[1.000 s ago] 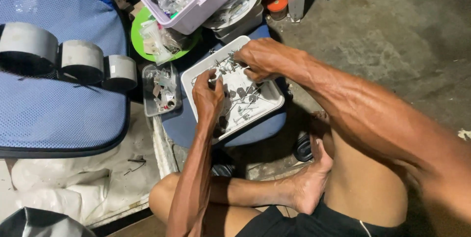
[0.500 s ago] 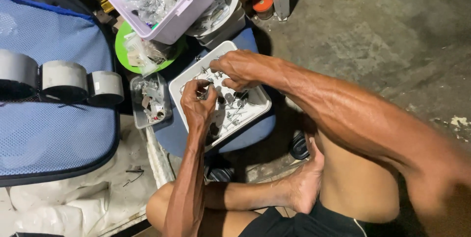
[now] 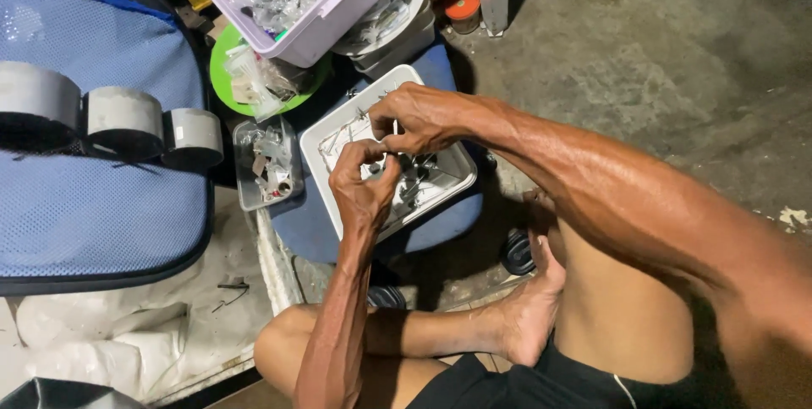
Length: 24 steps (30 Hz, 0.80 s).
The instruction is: The person sits cross-legged on the floor with a white tray on a chair seat, picks small metal components from the tray, and fits them together by hand one at a time, placing the assembled pieces back onto the tray.
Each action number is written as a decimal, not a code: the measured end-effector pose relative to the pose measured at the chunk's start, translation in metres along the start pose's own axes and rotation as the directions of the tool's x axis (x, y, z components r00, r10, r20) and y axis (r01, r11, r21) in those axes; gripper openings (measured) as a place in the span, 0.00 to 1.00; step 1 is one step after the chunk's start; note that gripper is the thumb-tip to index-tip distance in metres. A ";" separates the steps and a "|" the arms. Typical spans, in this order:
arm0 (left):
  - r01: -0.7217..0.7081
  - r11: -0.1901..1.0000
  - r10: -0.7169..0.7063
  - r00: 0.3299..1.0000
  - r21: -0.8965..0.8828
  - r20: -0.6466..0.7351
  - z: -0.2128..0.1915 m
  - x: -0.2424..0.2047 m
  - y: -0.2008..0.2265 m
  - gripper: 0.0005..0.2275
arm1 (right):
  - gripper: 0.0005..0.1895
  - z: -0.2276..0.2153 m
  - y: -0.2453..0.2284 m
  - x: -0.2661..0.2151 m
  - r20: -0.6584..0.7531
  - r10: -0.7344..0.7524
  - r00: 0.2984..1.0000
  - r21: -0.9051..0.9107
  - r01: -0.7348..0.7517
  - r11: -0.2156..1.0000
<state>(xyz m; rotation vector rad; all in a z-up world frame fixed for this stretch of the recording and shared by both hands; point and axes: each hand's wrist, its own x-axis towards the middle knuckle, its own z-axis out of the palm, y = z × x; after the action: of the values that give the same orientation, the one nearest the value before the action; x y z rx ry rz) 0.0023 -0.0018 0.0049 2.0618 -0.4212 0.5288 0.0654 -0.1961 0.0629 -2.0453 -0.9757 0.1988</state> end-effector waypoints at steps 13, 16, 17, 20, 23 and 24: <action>0.166 0.986 -0.166 0.985 -0.013 0.053 0.003 -0.006 0.012 0.04 | 0.07 0.012 0.010 0.004 0.082 0.125 0.989 -0.072 -0.119 0.990; 0.161 0.986 -0.164 0.985 0.042 0.058 0.001 -0.002 0.014 0.05 | 0.09 0.003 -0.012 0.005 0.070 0.136 0.988 -0.097 -0.129 0.987; 0.198 0.978 -0.202 0.977 0.059 0.067 0.000 -0.003 0.011 0.06 | 0.08 -0.002 -0.024 0.003 0.064 0.148 0.987 -0.094 -0.142 0.985; 0.270 0.958 -0.279 0.954 0.095 0.110 -0.001 -0.010 -0.009 0.05 | 0.07 -0.007 -0.019 0.004 0.036 0.147 0.988 -0.065 -0.145 0.987; 0.307 0.944 -0.323 0.935 0.119 0.144 -0.007 -0.015 -0.002 0.03 | 0.08 -0.014 -0.023 -0.002 -0.004 0.151 0.989 -0.028 -0.151 0.988; 0.303 0.946 -0.319 0.936 0.117 0.152 -0.008 -0.014 0.007 0.02 | 0.08 -0.019 -0.029 -0.007 -0.028 0.173 0.985 -0.023 -0.173 0.985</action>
<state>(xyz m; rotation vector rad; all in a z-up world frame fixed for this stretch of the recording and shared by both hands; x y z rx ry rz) -0.0148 0.0022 0.0064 2.2172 -0.1620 0.1856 0.0528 -0.2035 0.0949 -2.1512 -0.7883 0.2528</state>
